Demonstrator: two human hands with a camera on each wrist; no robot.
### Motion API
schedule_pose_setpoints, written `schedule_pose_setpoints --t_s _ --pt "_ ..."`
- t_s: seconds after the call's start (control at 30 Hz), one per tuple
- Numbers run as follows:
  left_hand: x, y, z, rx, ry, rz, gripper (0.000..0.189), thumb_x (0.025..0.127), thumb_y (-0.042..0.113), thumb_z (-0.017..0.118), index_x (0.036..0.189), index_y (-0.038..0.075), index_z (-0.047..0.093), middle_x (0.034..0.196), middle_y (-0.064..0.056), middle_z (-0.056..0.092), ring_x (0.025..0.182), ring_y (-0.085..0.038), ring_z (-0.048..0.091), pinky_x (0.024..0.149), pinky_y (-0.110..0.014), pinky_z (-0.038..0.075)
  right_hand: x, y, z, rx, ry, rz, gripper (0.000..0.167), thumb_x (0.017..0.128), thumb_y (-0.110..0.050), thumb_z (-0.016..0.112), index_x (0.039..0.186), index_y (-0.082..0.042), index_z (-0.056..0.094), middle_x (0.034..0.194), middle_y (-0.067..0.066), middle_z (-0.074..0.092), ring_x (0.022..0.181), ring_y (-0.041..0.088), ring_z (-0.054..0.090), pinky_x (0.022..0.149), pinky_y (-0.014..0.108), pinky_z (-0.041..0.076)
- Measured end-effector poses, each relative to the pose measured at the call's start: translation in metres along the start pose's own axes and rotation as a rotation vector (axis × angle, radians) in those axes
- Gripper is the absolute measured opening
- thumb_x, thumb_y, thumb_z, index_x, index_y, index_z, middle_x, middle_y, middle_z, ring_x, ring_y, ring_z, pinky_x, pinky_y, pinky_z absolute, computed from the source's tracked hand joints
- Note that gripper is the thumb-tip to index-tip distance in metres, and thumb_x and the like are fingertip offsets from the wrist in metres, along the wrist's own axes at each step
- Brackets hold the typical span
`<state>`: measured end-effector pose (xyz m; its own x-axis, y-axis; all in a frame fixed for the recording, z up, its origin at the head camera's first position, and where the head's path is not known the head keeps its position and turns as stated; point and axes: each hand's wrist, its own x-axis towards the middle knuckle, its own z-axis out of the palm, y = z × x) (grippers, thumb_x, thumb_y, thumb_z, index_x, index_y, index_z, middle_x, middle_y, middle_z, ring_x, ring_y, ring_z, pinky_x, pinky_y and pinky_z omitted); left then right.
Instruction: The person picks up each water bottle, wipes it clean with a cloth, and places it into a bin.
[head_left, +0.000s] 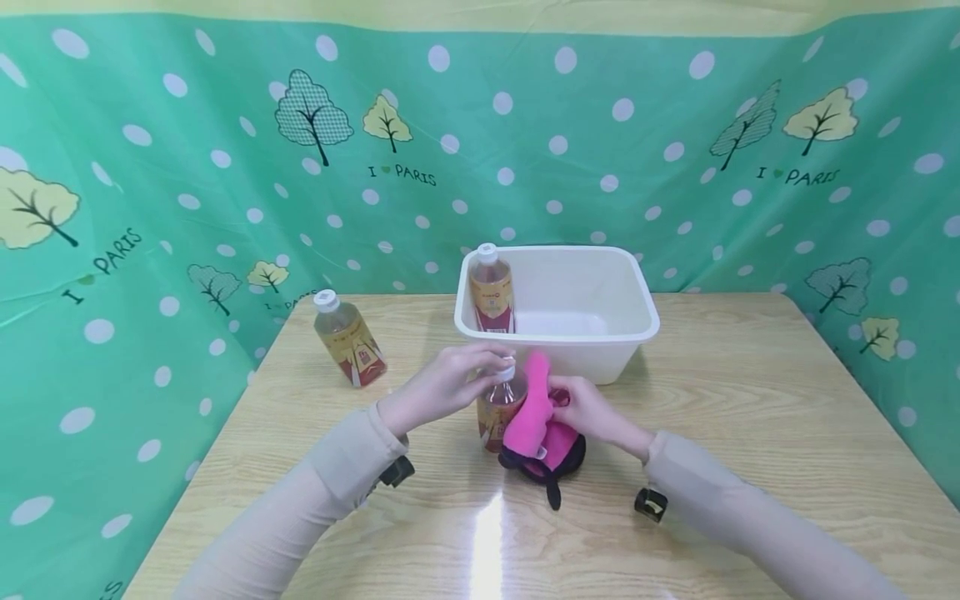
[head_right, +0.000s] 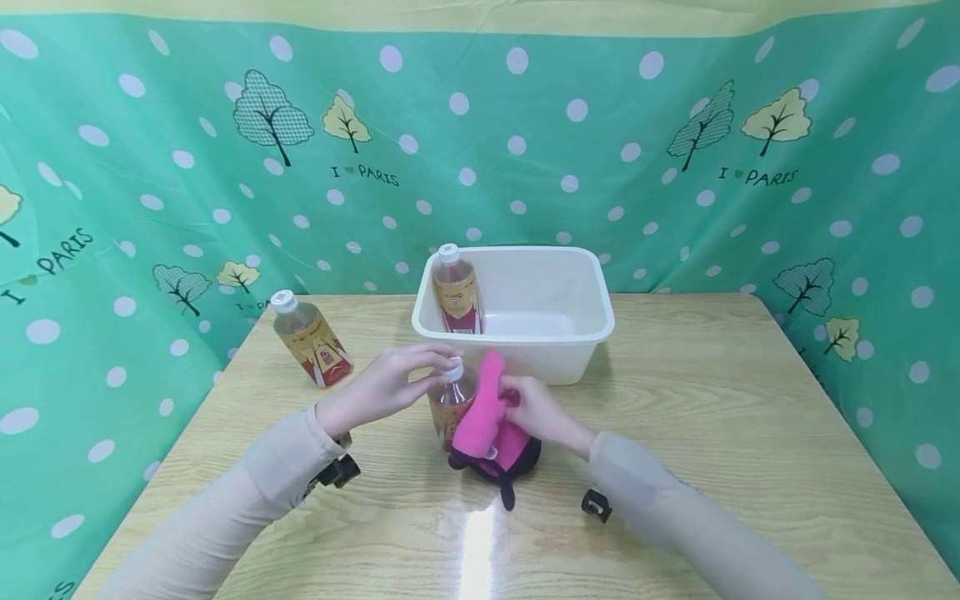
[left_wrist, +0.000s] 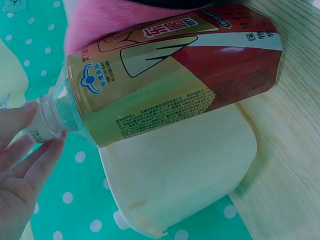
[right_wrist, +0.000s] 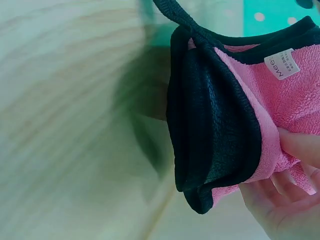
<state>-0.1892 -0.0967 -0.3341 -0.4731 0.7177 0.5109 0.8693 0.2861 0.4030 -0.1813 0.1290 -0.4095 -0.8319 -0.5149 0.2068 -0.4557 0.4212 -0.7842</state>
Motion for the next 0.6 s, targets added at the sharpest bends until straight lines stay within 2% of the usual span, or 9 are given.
schedule_pose_setpoints --t_s 0.43,0.6 --pt "0.001 0.0 0.0 -0.012 -0.012 -0.011 0.018 0.076 -0.001 0.065 0.094 -0.002 0.064 0.103 -0.016 0.062 0.092 -0.019 0.061 0.079 -0.012 0.047 0.003 -0.018 -0.013 0.022 -0.001 0.02 0.015 0.072 0.011 0.058 0.081 -0.001 0.058 0.078 0.008 0.06 0.073 0.017 0.057 0.065 0.025 0.052" --pt "0.001 0.0 -0.001 -0.008 -0.011 -0.008 0.017 0.076 -0.001 0.065 0.093 -0.002 0.064 0.102 -0.016 0.062 0.092 -0.02 0.061 0.079 -0.012 0.047 0.003 -0.02 -0.015 0.037 -0.004 0.022 0.014 0.073 0.011 0.058 0.083 0.0 0.058 0.08 0.009 0.06 0.076 0.02 0.059 0.067 0.024 0.052"
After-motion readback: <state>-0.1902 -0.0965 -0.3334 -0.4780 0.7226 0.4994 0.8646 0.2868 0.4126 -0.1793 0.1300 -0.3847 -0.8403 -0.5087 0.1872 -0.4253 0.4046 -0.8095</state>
